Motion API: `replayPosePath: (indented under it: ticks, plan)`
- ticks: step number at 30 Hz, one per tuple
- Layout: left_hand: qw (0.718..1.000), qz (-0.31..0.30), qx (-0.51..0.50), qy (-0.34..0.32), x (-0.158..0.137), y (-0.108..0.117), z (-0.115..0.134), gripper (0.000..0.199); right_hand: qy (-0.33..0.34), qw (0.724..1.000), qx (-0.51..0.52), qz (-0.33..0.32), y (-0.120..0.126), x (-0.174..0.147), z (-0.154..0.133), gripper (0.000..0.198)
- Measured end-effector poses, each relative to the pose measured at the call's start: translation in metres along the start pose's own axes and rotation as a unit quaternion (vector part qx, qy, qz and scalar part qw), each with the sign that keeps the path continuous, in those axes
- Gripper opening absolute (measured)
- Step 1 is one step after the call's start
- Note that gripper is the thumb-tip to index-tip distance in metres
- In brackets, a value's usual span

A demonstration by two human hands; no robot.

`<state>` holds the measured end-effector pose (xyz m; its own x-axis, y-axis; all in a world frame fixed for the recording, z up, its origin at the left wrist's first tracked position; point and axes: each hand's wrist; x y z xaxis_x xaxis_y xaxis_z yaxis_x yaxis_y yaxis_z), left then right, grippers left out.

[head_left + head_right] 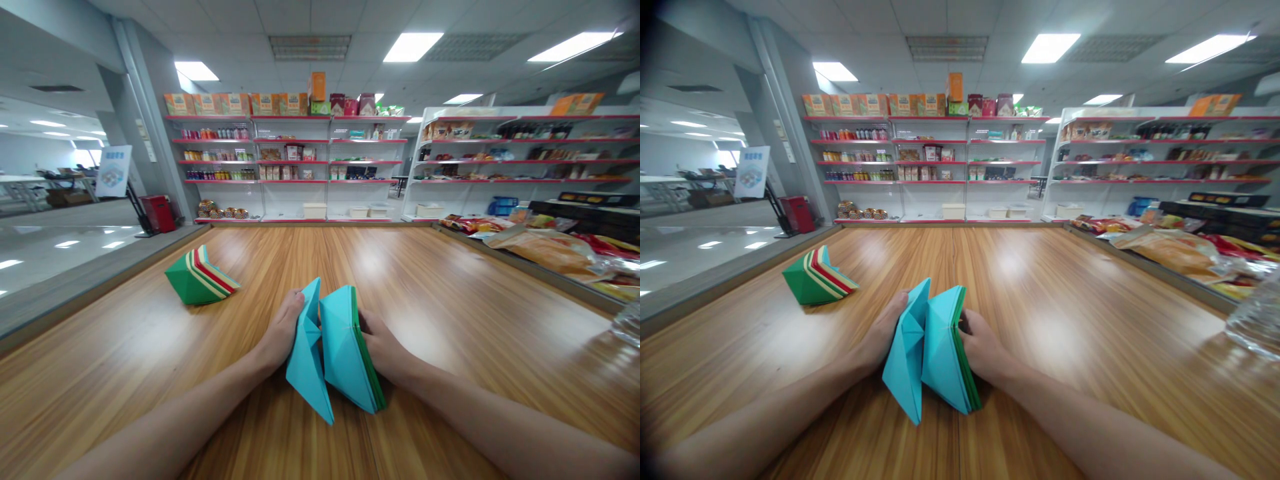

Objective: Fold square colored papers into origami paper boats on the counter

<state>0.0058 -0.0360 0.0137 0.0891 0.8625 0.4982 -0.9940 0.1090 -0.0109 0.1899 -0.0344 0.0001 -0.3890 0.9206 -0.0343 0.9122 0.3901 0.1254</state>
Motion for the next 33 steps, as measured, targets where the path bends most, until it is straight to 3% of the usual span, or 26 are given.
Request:
replayPosePath:
  ticks: [13, 19, 25, 33]
  plan:
    - [0.999, -0.021, -0.018, 0.029, -0.0019, -0.0012, 0.0020, 0.039, -0.010, 0.998, 0.058, -0.010, -0.0005, 0.0011, 0.0024, 0.035]
    - [1.000, 0.009, 0.006, -0.010, -0.0016, -0.0021, 0.0024, 0.037, -0.014, 0.999, 0.033, -0.002, 0.0001, 0.0007, -0.0013, 0.038]
    - [0.996, 0.084, -0.023, 0.029, -0.0005, 0.0004, -0.0044, 0.045, -0.028, 0.999, -0.011, -0.032, -0.0004, -0.0021, -0.0062, 0.035]
    - [0.996, 0.063, -0.060, 0.025, -0.0006, -0.0026, -0.0008, 0.041, -0.028, 0.999, 0.009, -0.014, -0.0015, -0.0026, -0.0058, 0.037]
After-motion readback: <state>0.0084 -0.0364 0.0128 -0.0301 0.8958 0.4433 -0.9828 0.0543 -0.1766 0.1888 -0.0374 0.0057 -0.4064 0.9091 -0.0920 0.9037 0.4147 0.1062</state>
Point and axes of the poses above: each hand's wrist, its own x-axis towards the middle knuckle, its own y-axis out of the back of the hand, z = x × y, and after that the axes turned 15 degrees about -y, right-handed
